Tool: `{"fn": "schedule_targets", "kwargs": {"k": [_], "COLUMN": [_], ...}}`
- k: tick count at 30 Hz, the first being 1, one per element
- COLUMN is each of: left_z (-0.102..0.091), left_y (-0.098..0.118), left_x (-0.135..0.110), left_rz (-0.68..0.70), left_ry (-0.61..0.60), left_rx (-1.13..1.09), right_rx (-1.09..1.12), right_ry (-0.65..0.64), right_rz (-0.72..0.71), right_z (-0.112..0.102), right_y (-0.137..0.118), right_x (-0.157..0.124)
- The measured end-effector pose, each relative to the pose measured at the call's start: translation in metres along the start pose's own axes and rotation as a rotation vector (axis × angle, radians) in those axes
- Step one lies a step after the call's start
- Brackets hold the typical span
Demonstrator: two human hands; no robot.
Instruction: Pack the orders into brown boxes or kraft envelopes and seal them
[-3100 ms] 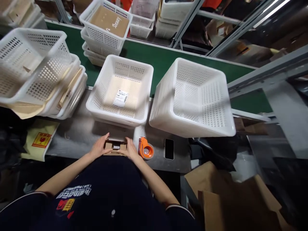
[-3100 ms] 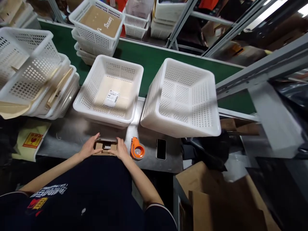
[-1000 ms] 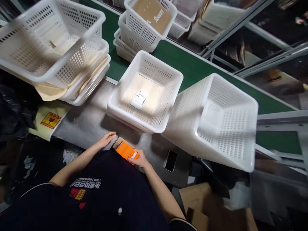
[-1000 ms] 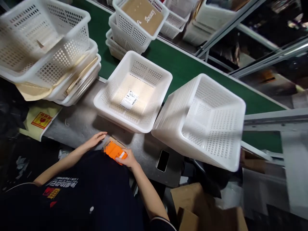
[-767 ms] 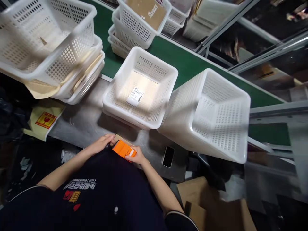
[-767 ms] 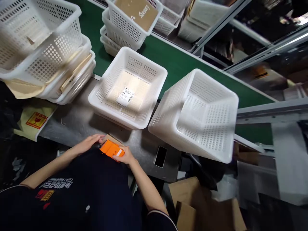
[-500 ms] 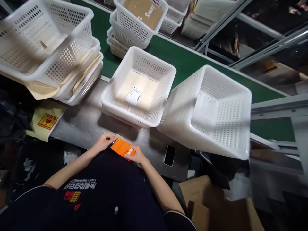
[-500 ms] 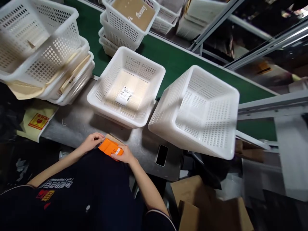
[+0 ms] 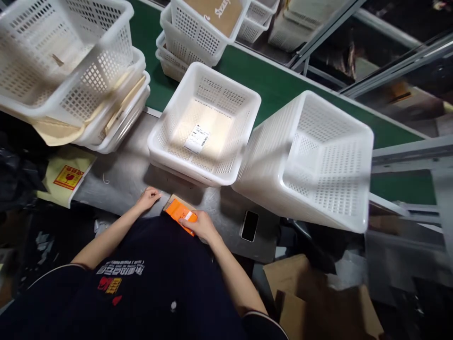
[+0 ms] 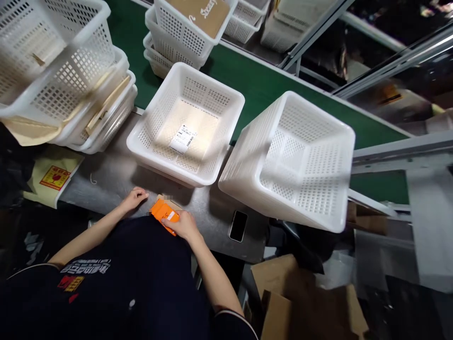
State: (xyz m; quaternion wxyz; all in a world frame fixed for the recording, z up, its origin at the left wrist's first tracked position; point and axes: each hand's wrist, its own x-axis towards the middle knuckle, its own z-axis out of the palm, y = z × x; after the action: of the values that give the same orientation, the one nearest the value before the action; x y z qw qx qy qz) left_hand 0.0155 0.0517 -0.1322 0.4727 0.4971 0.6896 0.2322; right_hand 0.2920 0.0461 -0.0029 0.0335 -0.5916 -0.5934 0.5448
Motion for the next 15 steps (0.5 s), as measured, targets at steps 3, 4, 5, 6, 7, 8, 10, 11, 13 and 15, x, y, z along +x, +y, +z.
{"fn": "schedule_targets", "kwargs": {"k": [3,4,5,6,7,8,10,11,13,15], "left_z": [0.019,0.023,0.026,0.026,0.024,0.021,0.014,0.012,0.012,0.019], "left_y": [0.001,0.001,0.001,0.001,0.0,-0.001,-0.003,-0.004,-0.005,-0.004], "left_x": [-0.009,-0.012,-0.015,-0.017,-0.018,-0.02,-0.023,-0.026,-0.031,-0.035], "left_rz": [0.001,-0.003,-0.011,-0.021,-0.031,-0.037,-0.035,-0.026,-0.004,0.017], "left_ry": [-0.056,-0.068,-0.071,-0.067,-0.057,-0.043,-0.048,-0.078,-0.173,-0.256], "left_rx": [0.025,0.031,0.037,0.043,0.046,0.046,0.012,-0.027,-0.125,-0.209], "right_rx": [-0.046,-0.049,-0.048,-0.045,-0.041,-0.034,-0.021,-0.015,-0.007,-0.011], "right_ry": [0.0,0.0,-0.001,-0.001,0.001,0.006,0.017,0.02,0.023,0.024], "right_rz": [0.037,0.04,0.04,0.039,0.037,0.034,0.029,0.027,0.024,0.03], "right_z": [0.003,0.003,0.003,0.003,0.003,0.003,0.004,0.004,0.005,0.006], "right_y": [-0.008,-0.009,-0.008,-0.008,-0.007,-0.006,-0.005,-0.005,-0.006,-0.007], "right_x": [0.005,0.005,0.005,0.005,0.004,0.004,0.002,0.001,0.0,0.001]}}
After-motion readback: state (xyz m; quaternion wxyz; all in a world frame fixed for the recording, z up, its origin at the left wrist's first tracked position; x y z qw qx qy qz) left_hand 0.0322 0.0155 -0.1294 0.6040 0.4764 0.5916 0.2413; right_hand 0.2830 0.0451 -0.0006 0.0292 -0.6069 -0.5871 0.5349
